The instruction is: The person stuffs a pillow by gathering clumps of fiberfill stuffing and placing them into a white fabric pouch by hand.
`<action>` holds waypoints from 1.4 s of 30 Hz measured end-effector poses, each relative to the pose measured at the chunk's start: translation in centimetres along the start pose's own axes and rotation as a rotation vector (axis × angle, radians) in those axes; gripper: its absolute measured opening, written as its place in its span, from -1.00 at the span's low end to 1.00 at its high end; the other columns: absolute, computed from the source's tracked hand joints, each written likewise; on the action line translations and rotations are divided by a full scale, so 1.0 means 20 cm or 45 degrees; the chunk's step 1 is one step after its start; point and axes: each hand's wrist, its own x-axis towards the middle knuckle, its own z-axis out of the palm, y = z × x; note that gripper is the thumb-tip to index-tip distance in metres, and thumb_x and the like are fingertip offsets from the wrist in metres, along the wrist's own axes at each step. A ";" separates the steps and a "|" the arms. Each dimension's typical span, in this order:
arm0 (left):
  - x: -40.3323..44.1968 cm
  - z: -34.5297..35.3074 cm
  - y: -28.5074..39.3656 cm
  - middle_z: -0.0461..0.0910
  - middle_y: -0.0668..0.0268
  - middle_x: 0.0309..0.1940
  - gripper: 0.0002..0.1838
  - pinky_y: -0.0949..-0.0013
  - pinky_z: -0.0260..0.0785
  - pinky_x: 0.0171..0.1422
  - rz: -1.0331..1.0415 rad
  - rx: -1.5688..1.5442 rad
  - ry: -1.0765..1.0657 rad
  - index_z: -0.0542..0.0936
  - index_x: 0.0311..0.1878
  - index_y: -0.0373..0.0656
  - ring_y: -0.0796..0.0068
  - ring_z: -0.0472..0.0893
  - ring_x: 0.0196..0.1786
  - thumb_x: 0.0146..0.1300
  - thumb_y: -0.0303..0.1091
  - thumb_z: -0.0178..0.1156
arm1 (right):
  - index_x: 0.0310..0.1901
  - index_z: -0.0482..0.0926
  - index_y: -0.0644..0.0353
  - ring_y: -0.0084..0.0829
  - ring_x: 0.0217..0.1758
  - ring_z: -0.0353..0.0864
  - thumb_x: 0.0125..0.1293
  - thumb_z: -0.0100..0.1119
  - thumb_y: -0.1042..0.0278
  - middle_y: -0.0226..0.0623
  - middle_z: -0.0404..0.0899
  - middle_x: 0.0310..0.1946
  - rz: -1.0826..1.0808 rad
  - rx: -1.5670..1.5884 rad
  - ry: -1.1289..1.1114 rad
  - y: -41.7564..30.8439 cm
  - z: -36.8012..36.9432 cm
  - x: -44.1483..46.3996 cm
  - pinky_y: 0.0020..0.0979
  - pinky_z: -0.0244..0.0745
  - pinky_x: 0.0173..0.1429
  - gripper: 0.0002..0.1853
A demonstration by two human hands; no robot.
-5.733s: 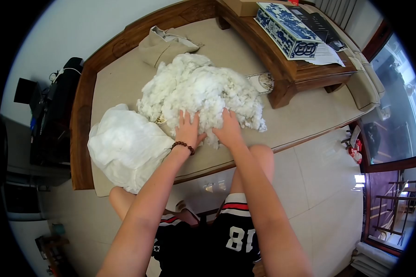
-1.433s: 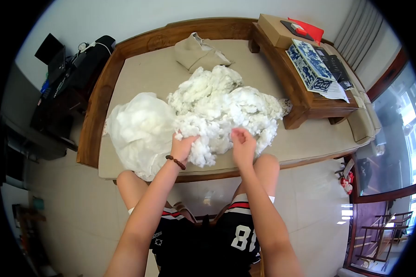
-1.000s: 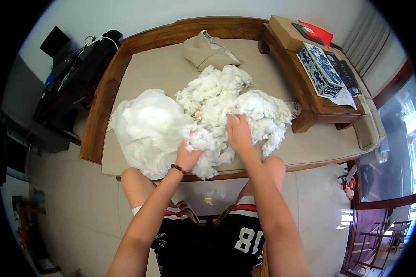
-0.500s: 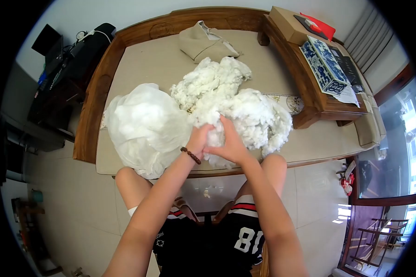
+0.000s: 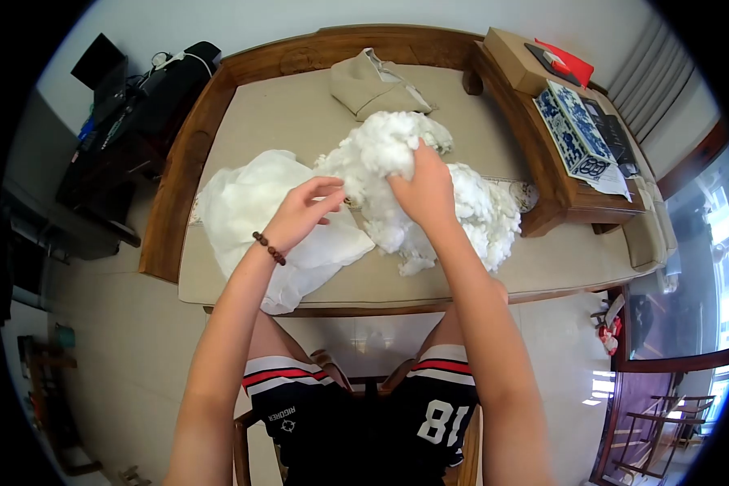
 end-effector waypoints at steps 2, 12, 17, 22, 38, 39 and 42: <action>-0.08 -0.10 -0.03 0.67 0.21 0.15 -0.54 0.31 0.60 0.03 0.206 0.659 0.225 0.69 0.13 -0.19 0.41 0.67 0.03 0.34 -0.06 0.43 | 0.27 0.55 0.27 0.15 0.14 0.66 0.09 0.47 0.31 0.06 0.69 0.06 -0.013 0.052 -0.005 -0.10 -0.03 0.03 -0.06 0.56 0.22 -0.34; -0.34 -0.36 -0.38 0.57 0.18 0.23 -0.50 0.02 0.24 0.43 0.653 1.790 0.209 0.72 0.02 0.00 0.06 0.47 0.33 -0.04 -0.18 0.61 | 0.12 0.65 0.31 -0.34 0.03 0.72 0.27 0.37 0.33 -0.20 0.77 -0.02 0.204 0.564 -0.049 -0.19 0.13 0.00 -0.32 0.56 0.18 -0.59; -0.29 -0.38 -0.39 0.62 0.18 0.13 -0.74 0.09 0.37 0.31 0.626 1.481 0.468 0.71 -0.02 -0.12 0.10 0.57 0.21 0.21 -0.39 0.39 | 0.15 0.64 0.29 -0.32 0.04 0.71 0.30 0.35 0.34 -0.23 0.74 -0.03 0.473 1.163 -0.119 -0.21 0.10 -0.10 -0.30 0.55 0.21 -0.59; -0.16 -0.36 -0.32 0.66 0.01 -0.20 -0.77 0.07 0.46 -0.05 0.570 0.948 0.715 0.68 -0.26 -0.25 0.01 0.64 -0.15 0.29 -0.24 0.36 | 0.12 0.64 0.31 -0.24 0.05 0.73 0.33 0.32 0.24 -0.15 0.74 -0.02 0.841 1.856 -0.103 0.00 0.07 -0.28 -0.26 0.60 0.18 -0.59; 0.01 -0.25 -0.23 0.50 -0.05 -0.62 -0.38 0.04 0.34 -0.33 0.134 0.711 0.630 0.50 -0.46 -0.33 0.02 0.46 -0.55 0.51 0.10 0.17 | 0.26 0.54 0.39 -0.12 0.11 0.73 0.29 0.31 0.26 -0.04 0.71 0.08 0.673 2.081 -0.593 0.00 -0.07 -0.35 -0.13 0.65 0.23 -0.45; 0.02 -0.25 -0.22 0.50 -0.05 -0.62 -0.38 0.04 0.34 -0.33 0.131 0.712 0.626 0.50 -0.46 -0.33 0.02 0.46 -0.55 0.51 0.10 0.17 | 0.28 0.53 0.39 -0.12 0.13 0.72 0.29 0.31 0.27 -0.04 0.70 0.10 0.686 2.087 -0.657 0.03 -0.10 -0.38 -0.13 0.64 0.24 -0.43; 0.05 -0.25 -0.21 0.47 0.27 -0.64 -0.43 0.27 0.30 -0.33 0.076 0.641 0.636 0.57 -0.38 -0.29 0.50 0.37 -0.49 0.56 0.08 0.13 | 0.33 0.50 0.39 -0.14 0.18 0.70 0.28 0.33 0.28 -0.03 0.68 0.16 0.819 2.076 -0.799 0.16 -0.16 -0.48 -0.12 0.63 0.27 -0.39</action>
